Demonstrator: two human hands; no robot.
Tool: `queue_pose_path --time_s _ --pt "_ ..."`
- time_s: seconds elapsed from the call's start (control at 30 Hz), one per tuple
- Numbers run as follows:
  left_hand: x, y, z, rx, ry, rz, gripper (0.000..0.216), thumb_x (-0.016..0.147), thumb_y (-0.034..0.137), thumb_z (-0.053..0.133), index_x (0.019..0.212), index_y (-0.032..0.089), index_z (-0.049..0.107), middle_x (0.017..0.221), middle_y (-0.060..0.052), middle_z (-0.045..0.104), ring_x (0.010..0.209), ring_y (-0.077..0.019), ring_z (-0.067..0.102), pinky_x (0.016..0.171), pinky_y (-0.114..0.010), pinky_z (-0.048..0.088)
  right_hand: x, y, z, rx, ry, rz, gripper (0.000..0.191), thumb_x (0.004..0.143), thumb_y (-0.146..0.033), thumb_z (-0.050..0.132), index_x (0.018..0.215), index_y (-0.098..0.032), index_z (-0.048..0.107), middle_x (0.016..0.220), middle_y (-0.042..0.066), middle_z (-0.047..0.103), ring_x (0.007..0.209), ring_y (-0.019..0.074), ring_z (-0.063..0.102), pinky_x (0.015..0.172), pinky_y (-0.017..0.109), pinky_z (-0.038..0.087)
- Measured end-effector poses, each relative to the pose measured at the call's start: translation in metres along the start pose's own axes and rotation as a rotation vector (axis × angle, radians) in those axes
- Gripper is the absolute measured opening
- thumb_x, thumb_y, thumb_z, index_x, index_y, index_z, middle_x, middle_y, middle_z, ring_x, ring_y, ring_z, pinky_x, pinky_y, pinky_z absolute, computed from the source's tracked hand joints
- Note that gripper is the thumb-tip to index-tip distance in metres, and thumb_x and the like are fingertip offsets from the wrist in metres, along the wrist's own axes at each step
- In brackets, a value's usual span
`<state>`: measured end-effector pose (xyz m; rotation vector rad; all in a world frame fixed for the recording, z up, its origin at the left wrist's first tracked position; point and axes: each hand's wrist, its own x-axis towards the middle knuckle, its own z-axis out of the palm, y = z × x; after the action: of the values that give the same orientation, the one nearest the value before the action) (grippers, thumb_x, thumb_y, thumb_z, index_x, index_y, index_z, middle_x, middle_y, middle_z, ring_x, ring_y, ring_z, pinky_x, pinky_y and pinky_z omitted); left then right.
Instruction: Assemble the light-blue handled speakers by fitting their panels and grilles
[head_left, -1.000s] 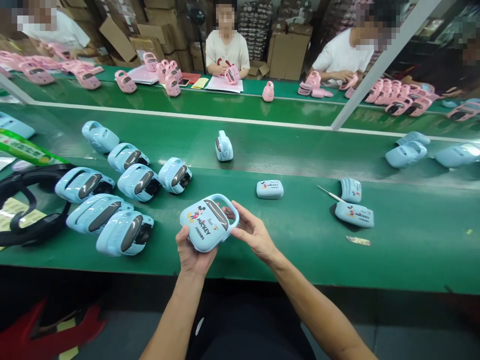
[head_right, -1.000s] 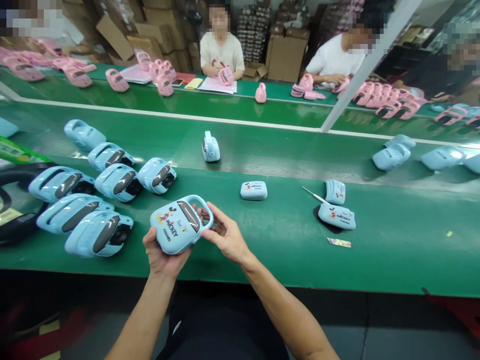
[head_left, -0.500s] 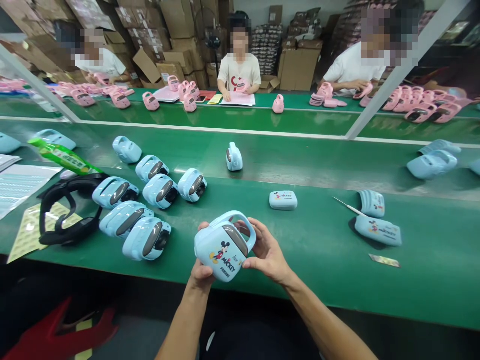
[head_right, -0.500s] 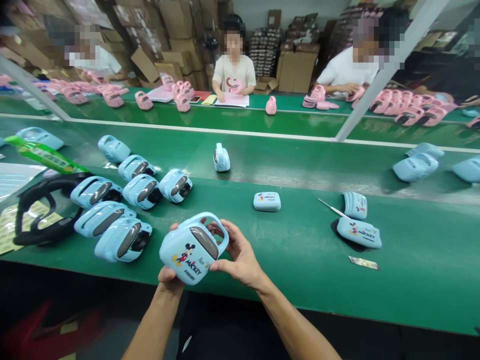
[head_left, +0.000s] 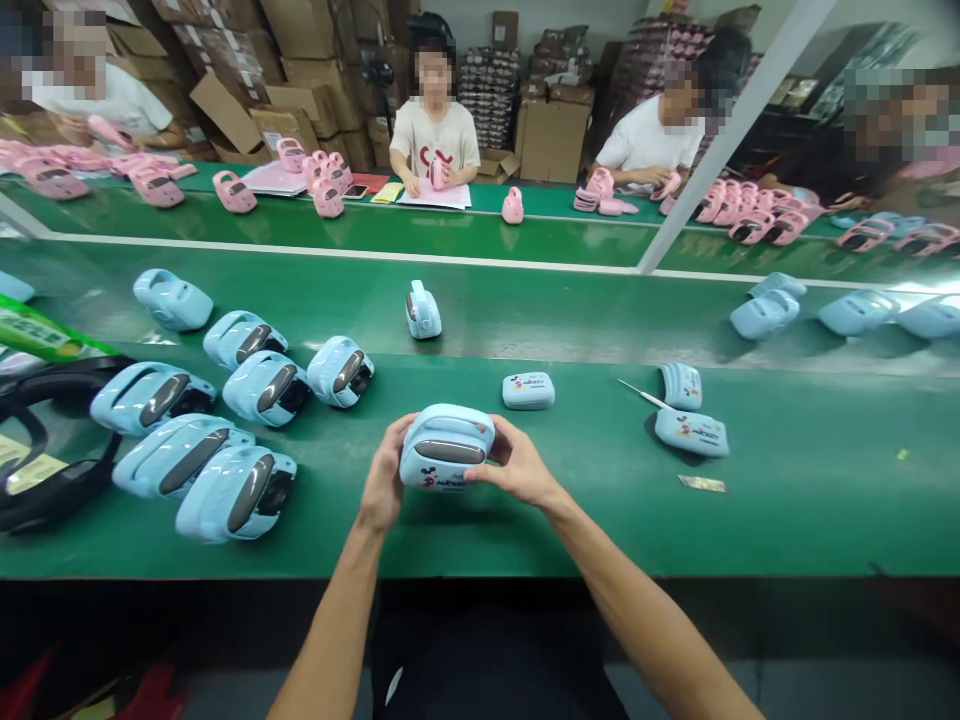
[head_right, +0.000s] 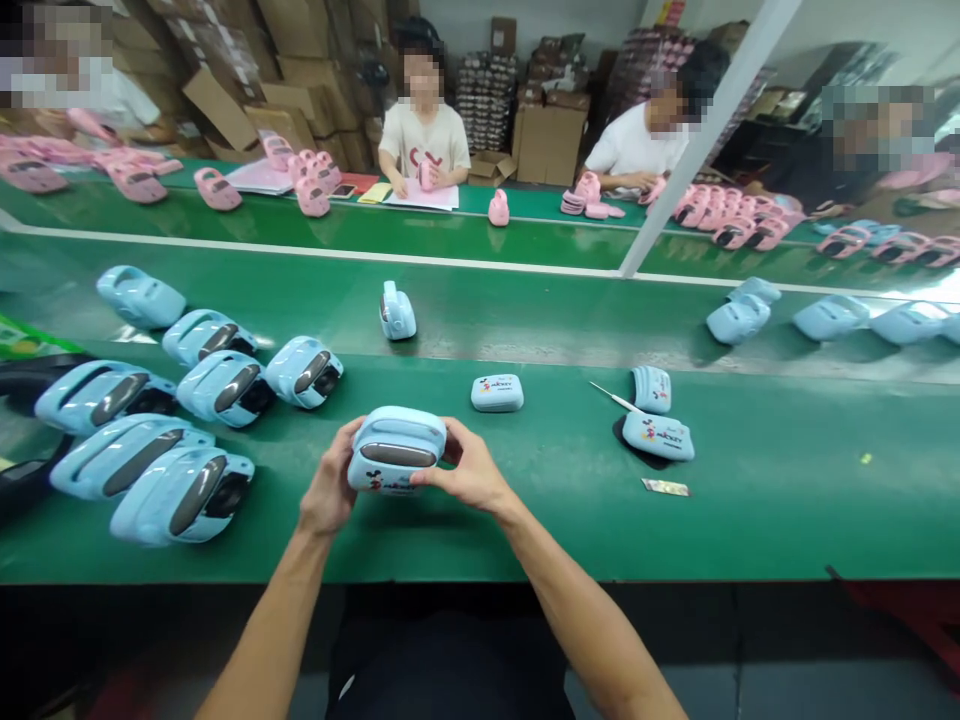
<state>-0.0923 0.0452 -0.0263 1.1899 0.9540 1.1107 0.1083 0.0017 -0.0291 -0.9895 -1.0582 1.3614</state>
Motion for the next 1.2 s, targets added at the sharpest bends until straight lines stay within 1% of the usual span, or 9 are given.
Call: queue_pose_path --time_s 0.1,0.27,0.4,0.5,0.6,0.7,0.9,1.0,1.2 --pt "0.016 -0.018 0.015 0.314 0.179 0.109 0.065 0.092 0.071 0.037 0.105 0.017 0.07 0.101 -0.012 0.074 0.099 -0.0301 0.068 0.089 -0.038 0.05 0.012 0.013 -0.011 -0.161 0.012 -0.033 0.07 0.059 -0.04 0.092 0.118 -0.02 0.06 0.104 0.003 0.07 0.099 0.0209 0.067 0.095 0.036 0.052" --pt "0.023 -0.028 0.018 0.495 0.197 0.128 0.049 0.097 0.053 0.037 0.097 0.02 0.074 0.087 -0.008 0.074 0.086 -0.0263 0.066 0.081 -0.034 0.048 0.02 0.033 -0.015 -0.213 0.004 -0.061 0.071 0.065 -0.045 0.086 0.124 -0.019 0.057 0.115 0.006 0.068 0.108 0.0216 0.064 0.098 0.035 0.05" --pt "0.026 -0.023 0.016 0.583 0.253 0.118 0.05 0.099 0.043 0.028 0.102 0.021 0.073 0.095 -0.009 0.076 0.091 -0.0272 0.067 0.083 -0.035 0.048 0.023 0.032 -0.002 -0.28 0.063 -0.111 0.062 0.077 -0.055 0.074 0.125 -0.019 0.057 0.117 0.006 0.069 0.108 0.0226 0.063 0.096 0.033 0.049" --pt "0.027 -0.024 0.019 0.628 0.322 0.089 0.055 0.1 0.044 0.024 0.096 0.02 0.073 0.09 -0.012 0.076 0.09 -0.029 0.068 0.084 -0.037 0.049 0.03 0.028 0.015 -0.411 0.272 -0.133 0.046 0.094 -0.06 0.047 0.104 -0.019 0.064 0.094 0.004 0.069 0.089 0.0212 0.062 0.081 0.03 0.048" --pt "0.024 -0.028 0.021 0.649 0.372 0.069 0.058 0.1 0.049 0.021 0.092 0.021 0.072 0.087 -0.012 0.076 0.088 -0.0293 0.069 0.081 -0.037 0.049 0.038 0.03 0.028 -0.595 0.459 -0.142 0.055 0.098 -0.062 0.029 0.075 -0.021 0.057 0.064 0.0 0.055 0.065 0.0184 0.05 0.064 0.028 0.039" --pt "0.023 -0.033 0.022 0.658 0.415 0.048 0.059 0.1 0.051 0.022 0.088 0.021 0.071 0.081 -0.012 0.074 0.084 -0.0291 0.069 0.077 -0.036 0.048 0.043 0.033 0.033 -0.683 0.504 -0.164 0.056 0.099 -0.062 0.024 0.067 -0.023 0.049 0.057 -0.001 0.046 0.058 0.0173 0.042 0.059 0.028 0.033" --pt "0.032 -0.034 0.026 0.664 0.497 0.013 0.06 0.099 0.051 0.021 0.084 0.02 0.071 0.082 -0.016 0.075 0.088 -0.0329 0.069 0.079 -0.039 0.047 0.053 0.035 0.034 -0.725 0.542 -0.169 0.058 0.101 -0.061 0.022 0.068 -0.023 0.051 0.059 0.0 0.049 0.057 0.0171 0.043 0.06 0.029 0.032" --pt "0.035 -0.032 0.026 0.642 0.501 -0.006 0.061 0.098 0.052 0.023 0.082 0.019 0.072 0.085 -0.018 0.076 0.091 -0.0349 0.069 0.081 -0.041 0.048 0.059 0.035 0.028 -0.672 0.5 -0.147 0.062 0.099 -0.067 0.022 0.068 -0.023 0.052 0.06 0.001 0.051 0.06 0.018 0.046 0.063 0.029 0.036" --pt "0.04 -0.032 0.019 0.555 0.498 -0.053 0.068 0.098 0.058 0.023 0.088 0.018 0.078 0.093 -0.017 0.079 0.099 -0.0344 0.071 0.089 -0.042 0.05 0.066 0.028 0.0 -0.214 0.136 -0.067 0.066 0.096 -0.073 0.032 0.098 -0.02 0.069 0.094 0.006 0.071 0.09 0.0215 0.065 0.085 0.032 0.049"
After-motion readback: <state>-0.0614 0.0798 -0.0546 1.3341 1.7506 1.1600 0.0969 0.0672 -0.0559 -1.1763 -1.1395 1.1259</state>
